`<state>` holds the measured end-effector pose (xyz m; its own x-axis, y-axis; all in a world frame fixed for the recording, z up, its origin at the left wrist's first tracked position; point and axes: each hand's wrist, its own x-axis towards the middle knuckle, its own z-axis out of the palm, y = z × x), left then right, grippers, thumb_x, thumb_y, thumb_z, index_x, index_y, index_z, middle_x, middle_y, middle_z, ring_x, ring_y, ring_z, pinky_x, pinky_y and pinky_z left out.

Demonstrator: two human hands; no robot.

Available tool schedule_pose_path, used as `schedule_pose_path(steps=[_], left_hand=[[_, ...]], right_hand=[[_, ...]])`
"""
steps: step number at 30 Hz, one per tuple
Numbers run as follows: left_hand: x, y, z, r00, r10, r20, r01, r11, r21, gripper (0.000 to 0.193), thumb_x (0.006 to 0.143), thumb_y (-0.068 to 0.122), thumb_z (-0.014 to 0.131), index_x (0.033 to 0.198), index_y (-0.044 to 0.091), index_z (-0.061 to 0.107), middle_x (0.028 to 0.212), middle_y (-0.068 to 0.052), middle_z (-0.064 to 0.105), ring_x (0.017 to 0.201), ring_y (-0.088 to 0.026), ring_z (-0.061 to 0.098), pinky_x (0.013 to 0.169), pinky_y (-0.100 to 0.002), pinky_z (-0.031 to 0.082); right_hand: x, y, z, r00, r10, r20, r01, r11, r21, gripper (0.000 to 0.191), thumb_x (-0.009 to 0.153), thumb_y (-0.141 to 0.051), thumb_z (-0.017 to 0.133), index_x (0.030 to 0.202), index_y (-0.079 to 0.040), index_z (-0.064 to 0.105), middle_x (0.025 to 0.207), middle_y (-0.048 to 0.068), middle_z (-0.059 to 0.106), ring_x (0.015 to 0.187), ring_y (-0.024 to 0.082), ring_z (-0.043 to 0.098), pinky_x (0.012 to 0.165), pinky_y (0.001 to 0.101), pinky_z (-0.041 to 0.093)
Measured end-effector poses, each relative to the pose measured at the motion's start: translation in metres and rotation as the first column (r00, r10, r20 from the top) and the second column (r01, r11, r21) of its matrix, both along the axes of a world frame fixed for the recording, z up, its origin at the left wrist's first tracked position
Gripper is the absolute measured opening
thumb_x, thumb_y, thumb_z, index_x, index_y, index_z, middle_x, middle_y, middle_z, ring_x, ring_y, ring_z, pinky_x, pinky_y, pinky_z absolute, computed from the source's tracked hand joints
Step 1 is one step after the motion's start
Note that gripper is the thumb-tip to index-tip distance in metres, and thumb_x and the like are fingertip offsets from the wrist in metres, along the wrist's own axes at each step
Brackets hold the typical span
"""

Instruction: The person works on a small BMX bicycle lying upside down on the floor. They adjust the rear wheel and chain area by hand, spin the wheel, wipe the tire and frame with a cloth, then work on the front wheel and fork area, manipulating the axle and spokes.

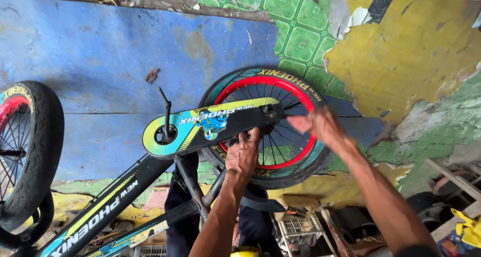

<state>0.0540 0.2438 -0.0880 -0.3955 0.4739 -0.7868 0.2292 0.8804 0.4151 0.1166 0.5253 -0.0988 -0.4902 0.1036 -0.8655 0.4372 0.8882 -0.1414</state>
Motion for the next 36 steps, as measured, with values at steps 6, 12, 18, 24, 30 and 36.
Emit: schedule_pose_path(steps=[6, 12, 18, 24, 30, 36], left_hand=[[0.0, 0.003, 0.001, 0.997, 0.032, 0.064, -0.033, 0.999, 0.011, 0.032, 0.1, 0.014, 0.051, 0.13, 0.017, 0.039, 0.116, -0.024, 0.061, 0.08, -0.041, 0.074, 0.066, -0.049, 0.058], [-0.007, 0.003, 0.006, 0.994, 0.075, 0.085, -0.076, 0.997, 0.014, 0.022, 0.105, 0.024, 0.05, 0.124, 0.017, 0.043, 0.115, -0.022, 0.062, 0.082, -0.041, 0.073, 0.065, -0.051, 0.058], [-0.004, 0.002, 0.002, 0.998, 0.042, 0.047, -0.043, 0.999, 0.02, 0.024, 0.103, 0.022, 0.05, 0.124, 0.014, 0.043, 0.114, -0.021, 0.063, 0.083, -0.04, 0.074, 0.066, -0.049, 0.059], [0.006, 0.005, -0.006, 0.999, -0.028, 0.029, 0.028, 1.0, -0.007, 0.035, 0.096, 0.008, 0.051, 0.129, 0.012, 0.038, 0.113, -0.023, 0.061, 0.08, -0.038, 0.074, 0.066, -0.047, 0.06], [0.01, 0.006, -0.007, 0.999, 0.0, 0.046, 0.0, 1.0, 0.006, 0.034, 0.098, 0.01, 0.051, 0.129, 0.013, 0.038, 0.115, -0.023, 0.061, 0.08, -0.039, 0.074, 0.067, -0.049, 0.059], [0.006, 0.006, -0.004, 0.999, 0.044, 0.026, -0.044, 0.999, -0.005, 0.034, 0.096, 0.009, 0.051, 0.127, 0.017, 0.042, 0.116, -0.02, 0.061, 0.082, -0.039, 0.074, 0.064, -0.049, 0.06]], right_hand=[[-0.017, 0.012, -0.025, 0.872, 0.192, -0.45, -0.225, 0.974, -0.02, 0.054, 0.064, 0.013, 0.059, 0.111, -0.006, 0.077, 0.114, 0.011, 0.068, 0.116, 0.035, 0.057, 0.103, 0.0444, 0.046], [0.035, -0.027, 0.027, 0.831, 0.361, -0.423, -0.335, 0.932, 0.136, 0.065, 0.076, 0.013, 0.056, 0.137, -0.012, 0.062, 0.138, -0.003, 0.058, 0.125, 0.019, 0.063, 0.119, 0.0438, 0.048], [0.036, -0.071, 0.08, 0.991, -0.133, -0.017, 0.129, 0.983, -0.13, 0.083, 0.072, 0.024, 0.052, 0.137, -0.025, 0.067, 0.128, 0.019, 0.062, 0.094, 0.031, 0.069, 0.088, 0.0378, 0.058], [-0.024, 0.008, 0.027, 0.776, -0.146, -0.614, -0.013, 0.969, -0.246, 0.078, 0.069, 0.031, 0.043, 0.127, -0.013, 0.072, 0.125, 0.014, 0.07, 0.121, 0.033, 0.062, 0.11, 0.0415, 0.051], [-0.024, -0.009, -0.016, 0.797, 0.267, -0.542, -0.3, 0.954, 0.03, 0.091, 0.059, 0.014, 0.06, 0.147, -0.008, 0.054, 0.132, 0.016, 0.065, 0.118, 0.034, 0.059, 0.103, 0.0482, 0.047], [0.045, -0.034, -0.013, 0.941, 0.271, -0.2, -0.235, 0.954, 0.186, 0.052, 0.088, -0.001, 0.056, 0.14, 0.002, 0.053, 0.14, 0.023, 0.055, 0.125, 0.041, 0.055, 0.107, 0.0476, 0.044]])
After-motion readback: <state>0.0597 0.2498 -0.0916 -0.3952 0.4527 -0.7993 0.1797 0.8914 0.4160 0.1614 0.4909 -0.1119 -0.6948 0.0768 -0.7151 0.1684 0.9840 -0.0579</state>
